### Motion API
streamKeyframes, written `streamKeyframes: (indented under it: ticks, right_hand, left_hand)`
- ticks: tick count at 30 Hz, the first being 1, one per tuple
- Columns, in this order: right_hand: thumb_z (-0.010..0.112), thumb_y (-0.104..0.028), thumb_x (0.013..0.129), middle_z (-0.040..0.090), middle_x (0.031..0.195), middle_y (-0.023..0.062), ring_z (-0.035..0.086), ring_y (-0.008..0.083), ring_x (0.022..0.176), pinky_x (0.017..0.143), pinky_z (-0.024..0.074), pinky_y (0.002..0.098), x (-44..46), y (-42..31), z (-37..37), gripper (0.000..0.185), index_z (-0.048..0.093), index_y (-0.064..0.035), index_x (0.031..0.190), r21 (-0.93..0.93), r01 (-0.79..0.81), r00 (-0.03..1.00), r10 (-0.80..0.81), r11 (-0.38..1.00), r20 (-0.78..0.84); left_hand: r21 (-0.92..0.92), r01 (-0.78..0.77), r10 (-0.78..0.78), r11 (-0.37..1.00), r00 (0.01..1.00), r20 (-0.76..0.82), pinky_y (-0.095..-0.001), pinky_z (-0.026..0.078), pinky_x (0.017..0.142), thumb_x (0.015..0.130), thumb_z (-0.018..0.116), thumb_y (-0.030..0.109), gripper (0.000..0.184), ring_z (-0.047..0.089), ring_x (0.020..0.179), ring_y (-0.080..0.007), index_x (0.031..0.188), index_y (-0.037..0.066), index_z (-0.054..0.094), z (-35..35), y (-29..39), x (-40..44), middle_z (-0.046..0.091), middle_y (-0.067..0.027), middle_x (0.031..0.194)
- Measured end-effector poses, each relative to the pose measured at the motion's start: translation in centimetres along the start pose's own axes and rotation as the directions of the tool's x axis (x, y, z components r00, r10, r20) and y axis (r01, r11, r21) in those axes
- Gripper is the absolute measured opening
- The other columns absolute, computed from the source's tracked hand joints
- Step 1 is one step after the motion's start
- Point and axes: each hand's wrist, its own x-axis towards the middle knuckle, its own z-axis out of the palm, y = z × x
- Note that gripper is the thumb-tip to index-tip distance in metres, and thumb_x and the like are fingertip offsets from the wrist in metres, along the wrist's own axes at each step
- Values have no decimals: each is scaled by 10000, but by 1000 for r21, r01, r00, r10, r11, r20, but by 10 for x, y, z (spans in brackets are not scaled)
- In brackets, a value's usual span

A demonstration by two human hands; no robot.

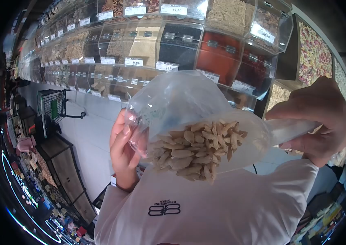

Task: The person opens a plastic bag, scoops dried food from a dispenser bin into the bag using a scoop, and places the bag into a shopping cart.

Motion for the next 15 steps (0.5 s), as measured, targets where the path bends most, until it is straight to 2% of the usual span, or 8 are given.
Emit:
streamKeyframes:
  ticks: [2, 5, 6, 7, 9, 11, 12, 15]
  right_hand:
    - [791, -166, 694, 665, 687, 118, 650, 211, 518, 452, 476, 312, 6, -2, 3, 385, 686, 29, 1010, -26, -75, 997, 76, 997, 21]
    - [779, -150, 707, 675, 732, 127, 658, 223, 560, 487, 477, 322, 5, 11, 14, 416, 671, 24, 1069, -77, -100, 993, 104, 992, 55]
    - [824, -165, 629, 632, 673, 82, 611, 216, 504, 461, 428, 338, 7, 13, 22, 467, 677, 21, 1031, -158, -105, 994, 108, 982, 14]
    - [793, -147, 644, 618, 672, 86, 619, 220, 535, 471, 440, 345, 13, 10, 31, 399, 665, 18, 983, -298, -97, 995, 99, 950, -11]
    - [732, -112, 674, 590, 670, 92, 635, 229, 598, 491, 463, 359, 31, 2, 53, 262, 641, 10, 887, -552, -92, 996, 74, 829, -54]
    - [668, -116, 676, 521, 651, 50, 608, 201, 613, 514, 465, 349, 49, -2, 84, 193, 598, -4, 818, -762, -36, 999, 6, 647, -42]
    - [629, -134, 672, 499, 668, 23, 587, 170, 622, 547, 470, 309, 54, -6, 92, 211, 602, 4, 829, -861, 30, 997, 47, 508, 63]
    - [637, -141, 661, 507, 683, 13, 581, 158, 634, 558, 471, 287, 48, -5, 80, 259, 642, -13, 885, -875, -26, 999, -24, 484, -43]
  left_hand:
    - [13, 9, -9, 1000, 1000, -16, -208, 404, 415, 955, 501, 188, 302, 494, 439, -117, 1149, -35, 438, 1, -1, 1, 517, -64, 698]
    - [31, 15, -15, 999, 1000, -24, -217, 404, 424, 966, 490, 191, 290, 492, 451, -115, 1156, -22, 443, 0, -4, 5, 511, -57, 689]
    - [36, 16, -15, 999, 1000, -23, -221, 404, 428, 970, 486, 193, 286, 491, 455, -113, 1158, -18, 445, 0, -6, 7, 509, -55, 686]
    - [50, 16, -15, 999, 1000, -22, -223, 402, 429, 973, 483, 192, 275, 486, 458, -111, 1156, -10, 448, 0, -7, 10, 500, -45, 681]
    - [76, 21, -19, 997, 1000, -21, -229, 398, 431, 981, 475, 191, 255, 474, 462, -105, 1153, 5, 454, 3, -11, 13, 484, -25, 672]
    - [48, 16, -14, 999, 999, -47, -221, 385, 427, 987, 466, 184, 228, 453, 466, -92, 1151, 25, 460, 6, -14, 17, 461, -3, 661]
    - [35, 12, -10, 999, 999, -54, -216, 378, 426, 991, 461, 180, 215, 442, 468, -85, 1149, 35, 463, 7, -15, 21, 450, 7, 655]
    - [-27, -39, 36, 999, 993, -114, -202, 358, 423, 994, 455, 169, 178, 416, 486, -66, 1136, 63, 472, 4, -15, 23, 431, 26, 654]
